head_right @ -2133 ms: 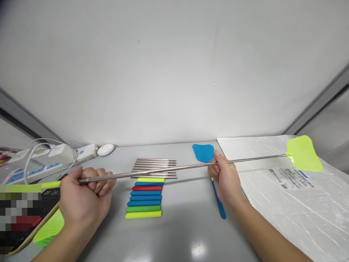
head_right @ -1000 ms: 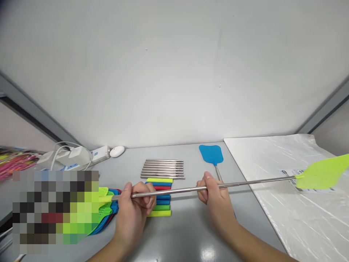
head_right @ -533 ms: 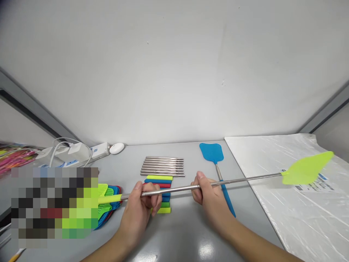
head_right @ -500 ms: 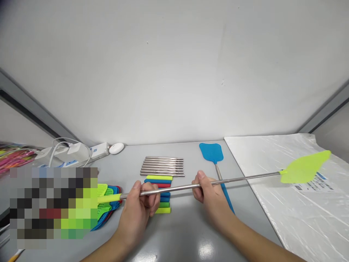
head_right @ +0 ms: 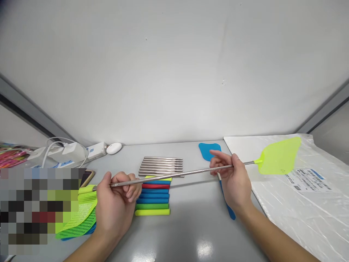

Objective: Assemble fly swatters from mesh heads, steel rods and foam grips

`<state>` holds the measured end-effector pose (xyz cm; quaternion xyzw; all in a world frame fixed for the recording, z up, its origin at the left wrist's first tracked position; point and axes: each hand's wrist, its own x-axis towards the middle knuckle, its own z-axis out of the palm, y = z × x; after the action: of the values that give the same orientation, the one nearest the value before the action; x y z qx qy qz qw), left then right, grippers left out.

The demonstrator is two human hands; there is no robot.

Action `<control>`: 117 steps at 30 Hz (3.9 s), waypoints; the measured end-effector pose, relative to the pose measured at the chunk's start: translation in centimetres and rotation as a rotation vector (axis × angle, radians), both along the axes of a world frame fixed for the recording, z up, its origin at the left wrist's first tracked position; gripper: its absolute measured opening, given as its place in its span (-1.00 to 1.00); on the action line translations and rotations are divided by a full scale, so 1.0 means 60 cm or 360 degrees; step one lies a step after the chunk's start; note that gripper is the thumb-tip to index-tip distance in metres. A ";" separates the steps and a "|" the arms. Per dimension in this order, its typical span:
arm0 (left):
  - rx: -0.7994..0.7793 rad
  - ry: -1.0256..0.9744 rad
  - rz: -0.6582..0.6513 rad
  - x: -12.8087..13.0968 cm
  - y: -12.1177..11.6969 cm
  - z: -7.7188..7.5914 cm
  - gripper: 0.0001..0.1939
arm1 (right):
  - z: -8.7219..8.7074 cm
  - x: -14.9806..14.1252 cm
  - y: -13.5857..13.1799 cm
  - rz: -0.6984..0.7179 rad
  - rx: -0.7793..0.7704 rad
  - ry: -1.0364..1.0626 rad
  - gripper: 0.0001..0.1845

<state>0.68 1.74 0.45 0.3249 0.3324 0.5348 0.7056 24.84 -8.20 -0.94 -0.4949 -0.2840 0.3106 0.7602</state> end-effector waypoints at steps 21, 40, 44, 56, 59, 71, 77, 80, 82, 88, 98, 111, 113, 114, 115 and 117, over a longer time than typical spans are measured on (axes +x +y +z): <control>-0.0100 0.0109 -0.0159 0.011 -0.011 -0.006 -0.47 | -0.001 -0.049 0.000 0.0565 0.0018 0.0118 -0.26; -0.0108 0.0110 -0.0284 0.024 -0.035 -0.023 -0.43 | -0.014 -0.092 -0.021 -0.0027 0.0045 -0.0069 -0.59; 0.0124 0.0228 -0.0430 0.027 -0.052 -0.040 -0.41 | -0.036 -0.125 -0.030 0.0288 -0.0098 -0.0049 -0.54; 0.0440 0.0536 -0.0773 0.010 -0.056 -0.059 -0.41 | -0.017 -0.096 -0.017 0.0346 -0.0283 0.0161 -0.52; 0.0326 0.0324 -0.0607 0.007 -0.047 -0.045 -0.47 | -0.003 -0.064 -0.009 0.0116 -0.0226 0.0235 -0.54; 0.0193 0.0418 -0.0484 -0.006 -0.021 -0.026 -0.59 | 0.018 -0.010 0.008 -0.0159 -0.0080 0.0183 -0.65; 0.0427 0.0325 -0.0349 -0.003 -0.046 -0.025 -0.54 | -0.009 -0.065 -0.003 0.0056 -0.0164 0.0089 -0.54; 0.0465 0.0408 -0.0426 0.001 -0.061 -0.028 -0.46 | -0.019 -0.096 -0.011 0.0294 -0.0221 0.0115 -0.48; 0.0507 0.0436 -0.0424 0.001 -0.067 -0.032 -0.46 | -0.018 -0.104 -0.016 0.0324 -0.0244 0.0093 -0.47; 0.0862 0.0854 -0.0720 -0.005 -0.063 -0.046 -0.59 | 0.010 -0.068 -0.019 0.0291 -0.0275 -0.0109 -0.53; 0.2208 0.1446 -0.1271 0.008 -0.072 -0.035 -0.78 | 0.037 0.061 0.010 0.0092 -0.0413 0.0137 -0.55; 0.2436 0.1470 -0.1247 0.018 -0.076 -0.026 -0.83 | -0.008 0.014 0.029 0.0405 -0.0820 -0.1023 -0.46; 0.2494 0.1495 -0.1254 0.022 -0.078 -0.030 -0.84 | -0.009 0.017 0.029 0.0313 -0.0866 -0.1220 -0.56; 0.2535 0.1497 -0.1250 0.025 -0.080 -0.033 -0.85 | -0.010 0.019 0.029 0.0278 -0.0882 -0.1280 -0.60; 0.2582 0.1498 -0.1243 0.029 -0.082 -0.036 -0.86 | -0.011 0.021 0.030 0.0245 -0.0906 -0.1355 -0.64; 0.2649 0.1526 -0.1205 0.040 -0.090 -0.042 -0.83 | -0.013 0.025 0.030 0.0195 -0.0974 -0.1502 -0.70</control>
<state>3.08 -3.65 -2.08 0.9729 -0.0207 0.1526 0.1728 26.36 -6.40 -1.73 -0.7607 -0.5183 0.1673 0.3532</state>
